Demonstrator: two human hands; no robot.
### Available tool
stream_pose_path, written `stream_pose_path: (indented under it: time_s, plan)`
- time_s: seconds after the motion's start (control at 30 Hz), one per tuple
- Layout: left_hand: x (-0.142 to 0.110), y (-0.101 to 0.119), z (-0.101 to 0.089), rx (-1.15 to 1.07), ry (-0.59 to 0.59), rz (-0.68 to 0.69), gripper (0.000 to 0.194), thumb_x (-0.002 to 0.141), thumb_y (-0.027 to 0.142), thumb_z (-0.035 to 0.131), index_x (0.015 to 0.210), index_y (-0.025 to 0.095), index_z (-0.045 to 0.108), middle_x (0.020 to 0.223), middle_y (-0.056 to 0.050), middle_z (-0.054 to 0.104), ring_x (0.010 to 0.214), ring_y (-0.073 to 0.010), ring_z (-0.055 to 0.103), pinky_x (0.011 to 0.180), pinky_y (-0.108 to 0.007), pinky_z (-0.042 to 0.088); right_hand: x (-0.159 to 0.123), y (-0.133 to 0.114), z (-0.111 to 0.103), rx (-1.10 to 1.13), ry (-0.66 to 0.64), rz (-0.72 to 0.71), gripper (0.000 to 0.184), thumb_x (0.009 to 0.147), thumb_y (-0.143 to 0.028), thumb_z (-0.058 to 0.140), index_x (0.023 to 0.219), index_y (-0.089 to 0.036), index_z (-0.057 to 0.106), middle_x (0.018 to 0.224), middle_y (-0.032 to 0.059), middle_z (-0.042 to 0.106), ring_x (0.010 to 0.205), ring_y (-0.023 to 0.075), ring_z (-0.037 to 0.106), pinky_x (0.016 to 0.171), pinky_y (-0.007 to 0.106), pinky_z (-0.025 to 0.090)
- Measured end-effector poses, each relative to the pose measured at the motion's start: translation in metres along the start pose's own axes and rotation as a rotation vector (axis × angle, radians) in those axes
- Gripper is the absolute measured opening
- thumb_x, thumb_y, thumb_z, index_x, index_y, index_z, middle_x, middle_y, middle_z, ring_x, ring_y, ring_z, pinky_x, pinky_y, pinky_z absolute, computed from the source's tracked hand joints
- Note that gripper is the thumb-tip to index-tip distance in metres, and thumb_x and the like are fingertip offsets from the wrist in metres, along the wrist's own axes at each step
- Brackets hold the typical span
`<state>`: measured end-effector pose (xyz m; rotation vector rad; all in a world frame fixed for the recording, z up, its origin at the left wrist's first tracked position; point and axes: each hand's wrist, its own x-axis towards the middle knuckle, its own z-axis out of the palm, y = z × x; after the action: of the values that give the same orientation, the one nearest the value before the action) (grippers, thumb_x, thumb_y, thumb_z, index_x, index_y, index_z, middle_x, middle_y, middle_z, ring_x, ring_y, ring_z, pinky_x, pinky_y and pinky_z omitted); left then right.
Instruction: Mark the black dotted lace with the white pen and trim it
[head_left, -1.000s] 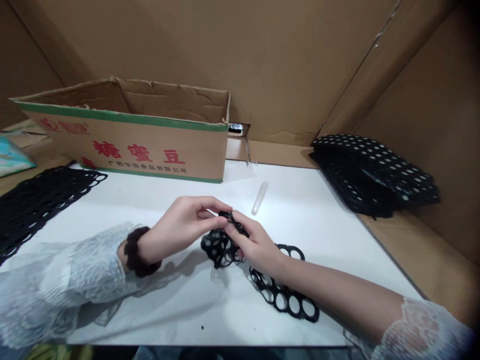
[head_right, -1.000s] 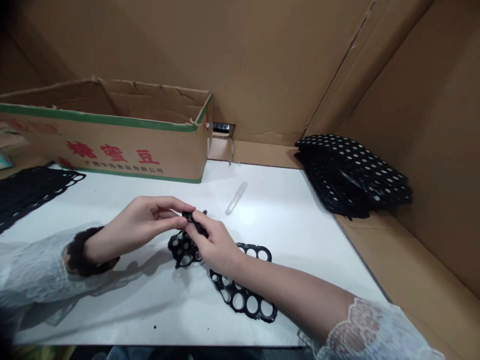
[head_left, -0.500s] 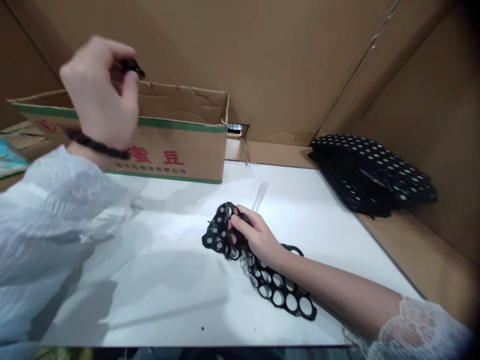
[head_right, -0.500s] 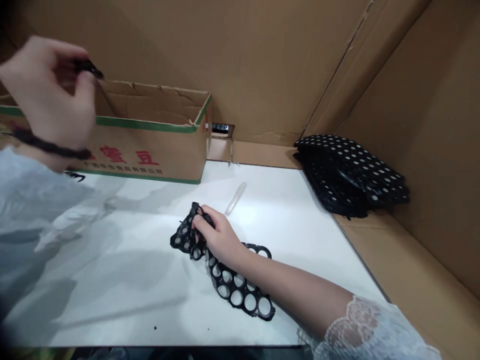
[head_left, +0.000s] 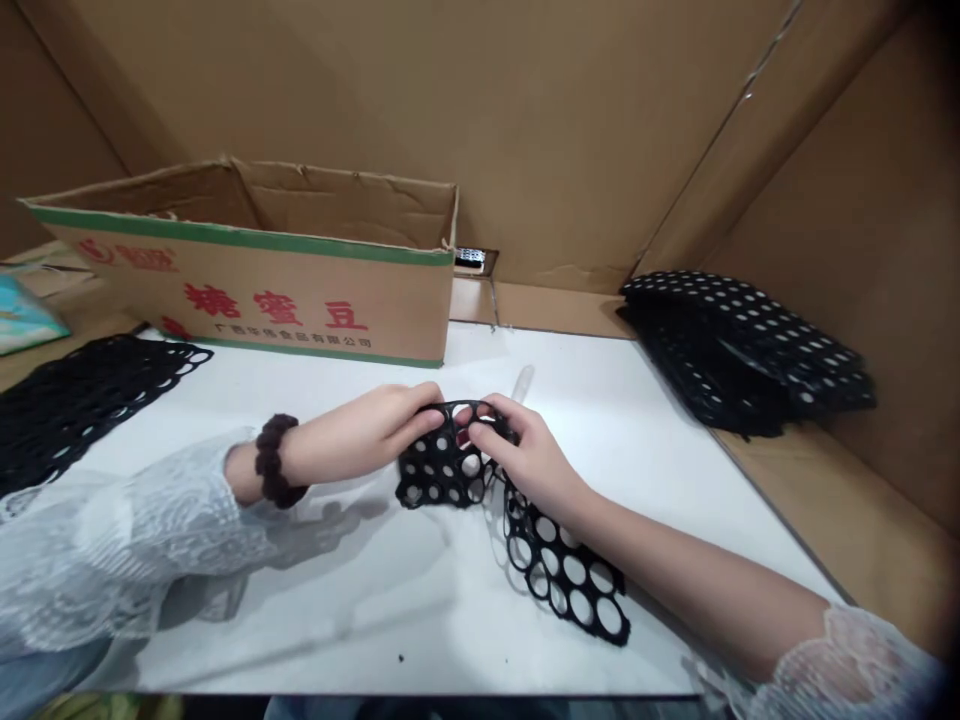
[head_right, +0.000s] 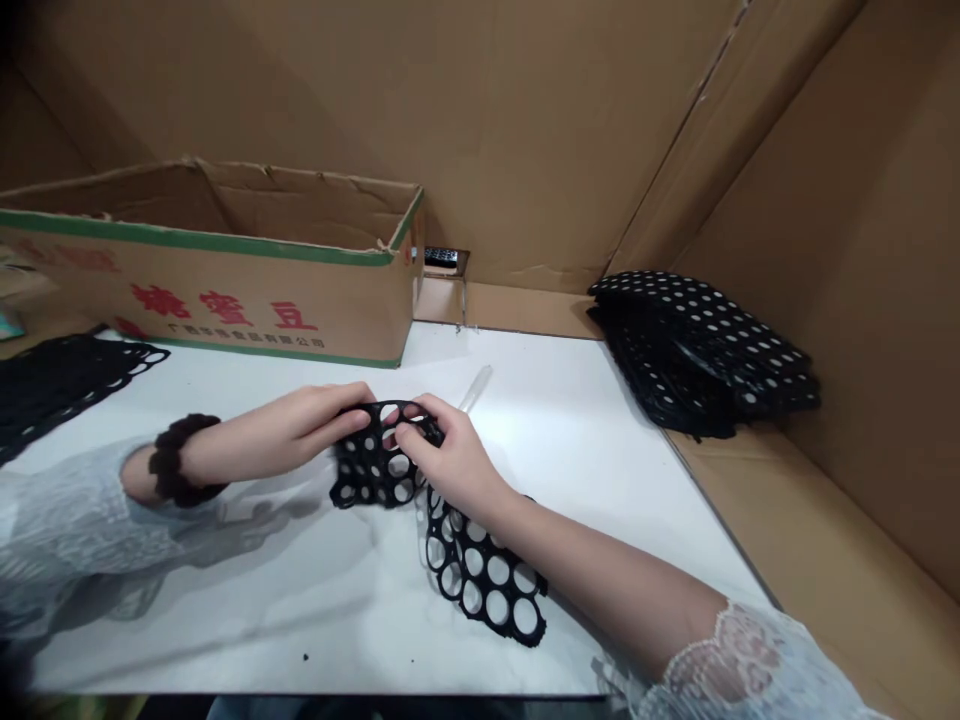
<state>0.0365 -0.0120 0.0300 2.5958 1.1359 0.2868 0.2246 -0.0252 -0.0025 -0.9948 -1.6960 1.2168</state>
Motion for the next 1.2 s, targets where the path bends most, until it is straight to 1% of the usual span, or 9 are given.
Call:
stream_pose_path:
  time_s: [0.17,0.3,0.43,0.7,0.77,0.9,0.97,1.07,1.2]
  plan:
    - [0.000,0.005,-0.001,-0.035,-0.024,-0.009,0.027,0.090,0.034,0.022,0.092,0.018,0.044,0.079,-0.003,0.054,0.072,-0.0171,0.050,0.062,-0.027,0.037,0.006,-0.012,-0.015,-0.278,-0.148,-0.063,0.026,0.067,-0.022,0.060,0.091,-0.017,0.054,0.087,0.0022,0.056,0.082,0.0143,0.052,0.074,0.027,0.040]
    - [0.000,0.000,0.007,-0.020,0.047,0.015,0.024,0.087,0.038,0.031,0.095,0.016,0.039,0.088,-0.007,0.053,0.077,-0.0189,0.049,0.066,-0.029,0.039,0.003,-0.019,-0.014,-0.269,-0.248,0.025,0.014,0.073,-0.030,0.054,0.073,-0.016,0.053,0.063,-0.0028,0.049,0.058,0.0089,0.043,0.054,0.022,0.034]
    - [0.000,-0.008,0.008,0.034,0.043,0.130,0.024,0.085,0.039,0.038,0.090,0.015,0.041,0.085,-0.007,0.053,0.076,-0.0185,0.048,0.068,-0.029,0.039,-0.001,-0.018,-0.008,-0.220,-0.317,0.041,0.019,0.078,-0.028,0.048,0.065,-0.015,0.053,0.058,-0.0026,0.048,0.054,0.0078,0.040,0.053,0.022,0.033]
    - [-0.003,-0.002,0.007,-0.336,0.065,0.102,0.020,0.089,0.030,0.030,0.095,0.018,0.044,0.092,-0.004,0.054,0.084,-0.0145,0.051,0.076,-0.027,0.041,-0.005,-0.008,0.005,-0.042,-0.218,-0.042,0.016,0.083,-0.024,0.044,0.070,-0.016,0.049,0.067,-0.0013,0.051,0.064,0.0095,0.048,0.061,0.023,0.039]
    - [-0.001,-0.007,0.008,-0.347,0.184,0.029,0.019,0.089,0.030,0.031,0.092,0.018,0.045,0.091,-0.004,0.056,0.085,-0.0142,0.052,0.076,-0.026,0.041,-0.006,-0.006,0.008,0.046,-0.188,0.020,0.015,0.083,-0.027,0.043,0.072,-0.017,0.045,0.068,-0.0018,0.048,0.063,0.0102,0.051,0.055,0.022,0.041]
    - [0.001,-0.019,0.007,-0.213,0.643,-0.262,0.018,0.089,0.029,0.030,0.087,0.018,0.044,0.079,-0.002,0.058,0.073,-0.0132,0.055,0.068,-0.025,0.041,-0.007,0.001,0.010,0.175,-0.117,0.166,0.018,0.084,-0.035,0.042,0.074,-0.019,0.038,0.064,-0.0030,0.048,0.053,0.0099,0.051,0.047,0.022,0.040]
    - [-0.002,-0.016,0.009,-0.132,0.722,-0.316,0.015,0.088,0.029,0.033,0.087,0.019,0.044,0.068,0.001,0.057,0.061,-0.0119,0.054,0.058,-0.023,0.040,-0.007,0.002,0.010,0.182,-0.109,0.202,0.021,0.084,-0.037,0.042,0.073,-0.019,0.038,0.062,-0.0025,0.052,0.049,0.0087,0.049,0.049,0.022,0.040]
    - [-0.007,0.001,0.018,-0.111,0.516,-0.217,0.013,0.085,0.029,0.039,0.085,0.019,0.047,0.068,0.001,0.058,0.060,-0.0115,0.054,0.057,-0.022,0.039,-0.006,0.000,0.010,0.230,-0.089,0.222,0.022,0.083,-0.039,0.042,0.074,-0.019,0.039,0.064,-0.0017,0.055,0.050,0.0081,0.049,0.051,0.022,0.039]
    - [-0.009,0.019,0.026,-0.377,0.217,-0.164,0.017,0.087,0.032,0.034,0.088,0.020,0.046,0.071,0.002,0.060,0.063,-0.0121,0.055,0.059,-0.023,0.041,-0.006,-0.005,0.012,0.290,-0.089,0.228,0.022,0.083,-0.040,0.043,0.075,-0.019,0.040,0.064,-0.0029,0.052,0.049,0.0074,0.047,0.049,0.021,0.038]
